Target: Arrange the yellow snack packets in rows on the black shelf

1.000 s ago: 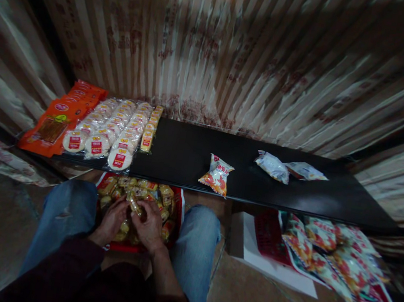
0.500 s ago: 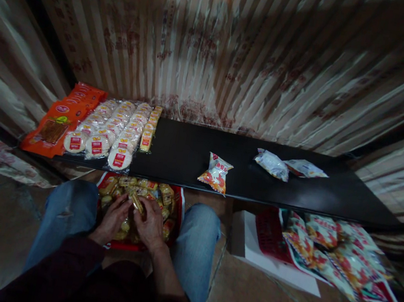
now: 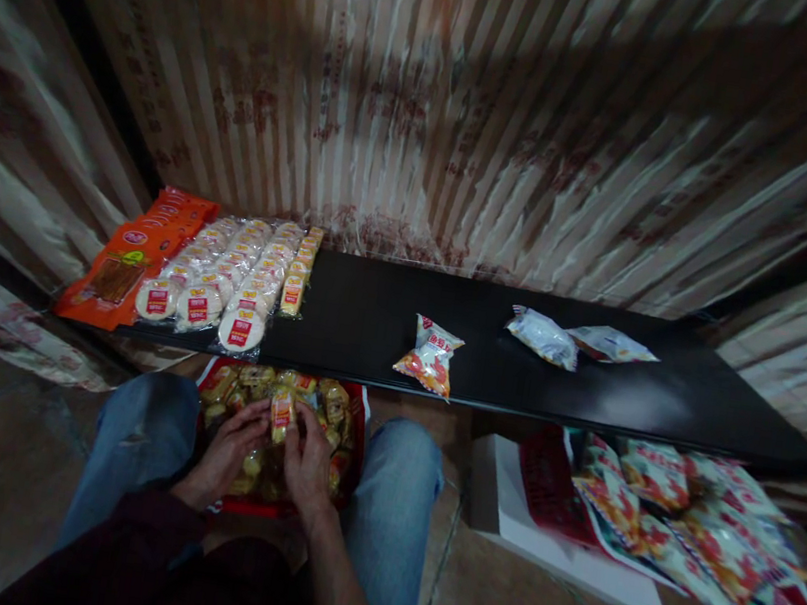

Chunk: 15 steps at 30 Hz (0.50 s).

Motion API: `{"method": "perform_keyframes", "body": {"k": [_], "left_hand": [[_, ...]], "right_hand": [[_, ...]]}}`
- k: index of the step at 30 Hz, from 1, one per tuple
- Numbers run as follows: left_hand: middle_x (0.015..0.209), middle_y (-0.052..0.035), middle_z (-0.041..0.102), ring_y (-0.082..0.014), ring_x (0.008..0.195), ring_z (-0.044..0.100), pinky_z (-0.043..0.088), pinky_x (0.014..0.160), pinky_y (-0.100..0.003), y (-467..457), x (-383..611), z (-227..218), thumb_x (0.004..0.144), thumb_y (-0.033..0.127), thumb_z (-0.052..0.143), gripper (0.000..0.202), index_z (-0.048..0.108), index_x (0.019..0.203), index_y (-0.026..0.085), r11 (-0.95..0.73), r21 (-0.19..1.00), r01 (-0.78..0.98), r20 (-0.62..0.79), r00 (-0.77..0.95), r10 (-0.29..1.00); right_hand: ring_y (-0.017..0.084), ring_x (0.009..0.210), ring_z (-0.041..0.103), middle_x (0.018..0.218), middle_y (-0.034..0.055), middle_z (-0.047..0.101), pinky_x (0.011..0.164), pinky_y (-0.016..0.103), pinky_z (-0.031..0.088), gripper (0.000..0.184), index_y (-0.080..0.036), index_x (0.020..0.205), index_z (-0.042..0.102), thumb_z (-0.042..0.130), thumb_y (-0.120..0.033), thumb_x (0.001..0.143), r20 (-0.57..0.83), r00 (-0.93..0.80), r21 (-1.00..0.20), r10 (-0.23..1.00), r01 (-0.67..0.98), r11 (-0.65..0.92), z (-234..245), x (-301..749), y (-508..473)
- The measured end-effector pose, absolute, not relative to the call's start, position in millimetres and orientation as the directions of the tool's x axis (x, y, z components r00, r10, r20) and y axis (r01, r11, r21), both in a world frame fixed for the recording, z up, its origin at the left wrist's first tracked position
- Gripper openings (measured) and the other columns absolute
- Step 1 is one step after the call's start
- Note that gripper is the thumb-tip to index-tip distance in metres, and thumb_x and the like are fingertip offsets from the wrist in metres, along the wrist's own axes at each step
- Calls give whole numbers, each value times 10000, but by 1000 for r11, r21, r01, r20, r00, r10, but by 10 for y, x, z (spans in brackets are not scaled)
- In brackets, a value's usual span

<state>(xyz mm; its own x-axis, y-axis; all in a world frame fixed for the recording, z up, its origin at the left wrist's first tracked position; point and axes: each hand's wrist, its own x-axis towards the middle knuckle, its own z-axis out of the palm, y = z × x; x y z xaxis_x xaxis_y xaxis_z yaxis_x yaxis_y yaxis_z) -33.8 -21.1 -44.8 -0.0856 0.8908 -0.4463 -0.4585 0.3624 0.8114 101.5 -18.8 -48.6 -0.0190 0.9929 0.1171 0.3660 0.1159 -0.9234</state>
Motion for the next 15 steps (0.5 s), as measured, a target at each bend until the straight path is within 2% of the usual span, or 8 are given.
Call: {"method": "perform_keyframes", "body": {"k": [5,15], "left_hand": [[910,-47,629,-166,852,583,450,713,-252,-225,-264,-349,545,341,776,486,640,984,184,348,833,-429,-425,-94,900],[969,-53,623,-180,928,564,443,759,-250,-214,-209,-350,578,368,742,453,630,976,185,351,864,-362,-409,-95,908]], "right_hand": [[194,1028,620,1120,45,660,892,337,488,302,-240,1126,561,422,-254,858,72,17,-941,997,332,62,-469,1023,-183],[194,960,627,1061,41,669,883,345,472,254,-252,1066,564,399,-292,877,12,55,-953,998,303,-5,-472,1028,-171]]}}
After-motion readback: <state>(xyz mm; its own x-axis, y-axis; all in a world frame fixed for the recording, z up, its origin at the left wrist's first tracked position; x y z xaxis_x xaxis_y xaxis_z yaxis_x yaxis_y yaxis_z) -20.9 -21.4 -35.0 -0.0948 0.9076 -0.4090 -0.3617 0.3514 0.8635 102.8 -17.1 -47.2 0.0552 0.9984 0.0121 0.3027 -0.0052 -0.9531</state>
